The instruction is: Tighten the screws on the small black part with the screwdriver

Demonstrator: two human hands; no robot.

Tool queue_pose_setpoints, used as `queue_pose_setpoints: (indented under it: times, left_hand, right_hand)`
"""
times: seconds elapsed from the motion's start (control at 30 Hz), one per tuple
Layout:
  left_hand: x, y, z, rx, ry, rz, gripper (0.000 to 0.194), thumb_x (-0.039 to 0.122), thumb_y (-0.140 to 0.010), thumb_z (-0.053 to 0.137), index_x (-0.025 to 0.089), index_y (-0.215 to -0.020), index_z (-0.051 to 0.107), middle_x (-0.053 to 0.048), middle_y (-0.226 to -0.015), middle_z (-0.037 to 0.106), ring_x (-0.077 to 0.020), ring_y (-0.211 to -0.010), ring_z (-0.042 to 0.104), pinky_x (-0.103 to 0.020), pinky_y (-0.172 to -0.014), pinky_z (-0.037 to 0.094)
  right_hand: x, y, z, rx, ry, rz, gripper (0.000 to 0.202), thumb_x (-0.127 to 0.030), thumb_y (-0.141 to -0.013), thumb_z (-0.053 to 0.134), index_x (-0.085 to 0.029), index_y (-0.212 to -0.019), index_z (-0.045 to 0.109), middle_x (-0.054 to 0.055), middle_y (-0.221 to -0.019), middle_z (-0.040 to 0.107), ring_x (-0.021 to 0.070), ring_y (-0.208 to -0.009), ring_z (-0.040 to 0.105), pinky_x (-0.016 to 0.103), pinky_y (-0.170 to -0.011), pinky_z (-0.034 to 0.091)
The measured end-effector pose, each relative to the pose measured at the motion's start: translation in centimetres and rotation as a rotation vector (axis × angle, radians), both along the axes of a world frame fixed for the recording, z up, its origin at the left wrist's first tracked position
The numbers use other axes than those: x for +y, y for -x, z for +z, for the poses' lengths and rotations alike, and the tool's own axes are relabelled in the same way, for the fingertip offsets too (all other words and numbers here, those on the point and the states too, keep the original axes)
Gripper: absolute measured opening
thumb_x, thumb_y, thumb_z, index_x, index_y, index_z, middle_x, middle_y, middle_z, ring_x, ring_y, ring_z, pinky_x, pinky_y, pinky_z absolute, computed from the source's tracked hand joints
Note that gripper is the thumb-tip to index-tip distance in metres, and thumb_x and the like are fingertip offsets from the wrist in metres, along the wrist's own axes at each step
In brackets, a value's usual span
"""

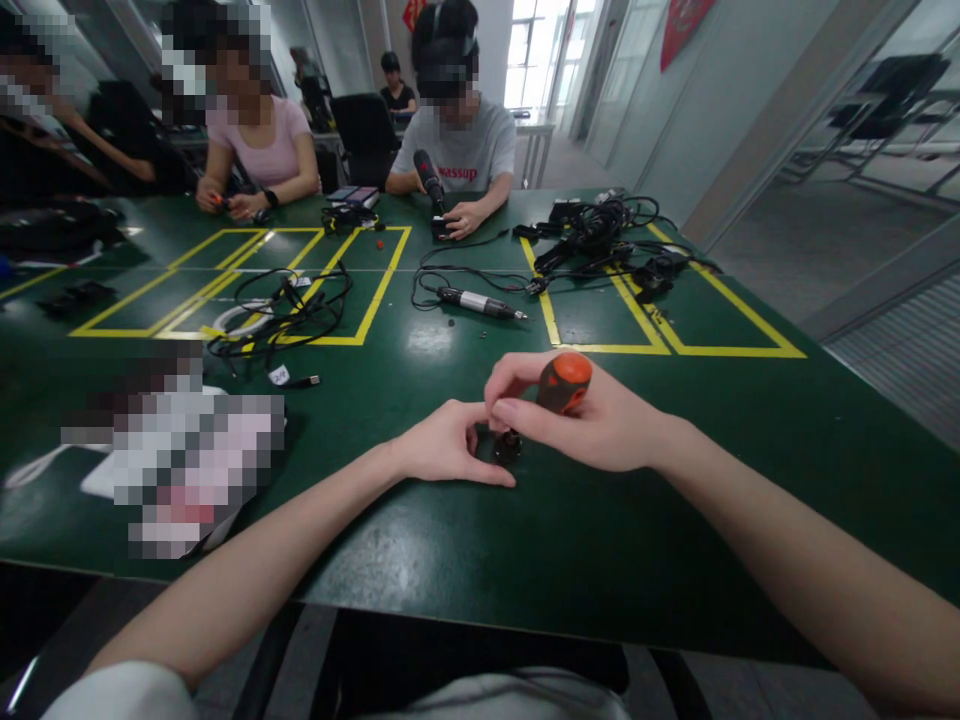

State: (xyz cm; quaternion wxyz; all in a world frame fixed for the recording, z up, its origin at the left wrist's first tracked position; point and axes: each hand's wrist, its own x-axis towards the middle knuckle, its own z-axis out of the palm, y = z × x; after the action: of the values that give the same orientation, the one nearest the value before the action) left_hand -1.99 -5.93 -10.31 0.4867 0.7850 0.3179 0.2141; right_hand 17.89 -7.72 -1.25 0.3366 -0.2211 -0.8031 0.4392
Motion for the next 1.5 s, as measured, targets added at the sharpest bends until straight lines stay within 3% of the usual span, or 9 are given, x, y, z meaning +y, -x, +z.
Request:
queue_pose_setpoints:
  times: [0.1, 0.23, 0.53, 0.97, 1.23, 1.5]
  left_hand:
    - [0.2, 0.2, 0.7, -0.008, 0.068, -0.056, 0.043, 0.037, -0.072, 0.090, 0.014, -0.103, 0.072, -0.002, -0.087, 0.072, -0.0116, -0.069, 0.060, -0.023, -0.061, 0.047]
    - [0.5, 0.4, 1.3, -0.046, 0.127, -0.053, 0.027, 0.029, -0.076, 0.085, 0.014, -0.096, 0.072, -0.001, -0.087, 0.073, -0.0122, -0.079, 0.064, -0.021, -0.067, 0.045]
    - [1.1, 0.5, 0.5, -0.126, 0.438, -0.032, 0.039, 0.030, -0.064, 0.094, 0.013, -0.093, 0.073, -0.004, -0.087, 0.079, -0.0103, -0.071, 0.067, -0.025, -0.073, 0.054]
    - [1.4, 0.7, -0.4, -0.201, 0.584, 0.017, 0.043, 0.023, -0.057, 0.098, 0.013, -0.093, 0.076, -0.006, -0.094, 0.082, -0.0129, -0.078, 0.077, -0.026, -0.082, 0.061]
    - [1.6, 0.9, -0.4, -0.208, 0.585, -0.014, 0.045, 0.023, -0.060, 0.097, 0.013, -0.099, 0.076, -0.007, -0.097, 0.082, -0.0135, -0.081, 0.077, -0.027, -0.084, 0.060]
    - [1.4, 0.9, 0.3, -0.138, 0.336, -0.041, 0.046, 0.022, -0.076, 0.083, 0.014, -0.120, 0.073, -0.008, -0.105, 0.078, -0.0097, -0.076, 0.066, -0.024, -0.072, 0.054]
  right_hand:
    - [0.3, -0.8, 0.8, -0.258, -0.186, -0.062, 0.031, -0.042, -0.095, 0.066, -0.018, -0.076, 0.062, 0.000, -0.068, 0.060, 0.0131, -0.061, 0.049, 0.027, -0.061, 0.037]
    - [0.5, -1.4, 1.3, -0.414, -0.178, -0.100, 0.028, -0.040, -0.093, 0.065, -0.018, -0.076, 0.063, -0.002, -0.059, 0.054, 0.0120, -0.054, 0.044, 0.027, -0.057, 0.030]
    - [0.7, -1.6, 1.8, -0.380, -0.039, -0.005, 0.011, -0.029, -0.087, 0.064, -0.019, -0.090, 0.061, -0.005, -0.067, 0.053, 0.0119, -0.061, 0.047, 0.024, -0.060, 0.038]
    - [1.5, -2.2, 0.8, -0.361, 0.098, 0.061, 0.012, -0.021, -0.081, 0.068, -0.019, -0.084, 0.057, -0.006, -0.067, 0.052, 0.0109, -0.061, 0.046, 0.023, -0.056, 0.037]
    - [1.5, -2.4, 0.7, -0.376, 0.089, -0.002, 0.009, -0.020, -0.085, 0.066, -0.019, -0.088, 0.058, -0.008, -0.064, 0.049, 0.0101, -0.059, 0.044, 0.023, -0.057, 0.037]
    - [1.5, -2.1, 1.0, -0.374, 0.087, 0.036, 0.012, -0.020, -0.080, 0.066, -0.020, -0.081, 0.054, -0.005, -0.072, 0.052, 0.0109, -0.064, 0.046, 0.023, -0.059, 0.037]
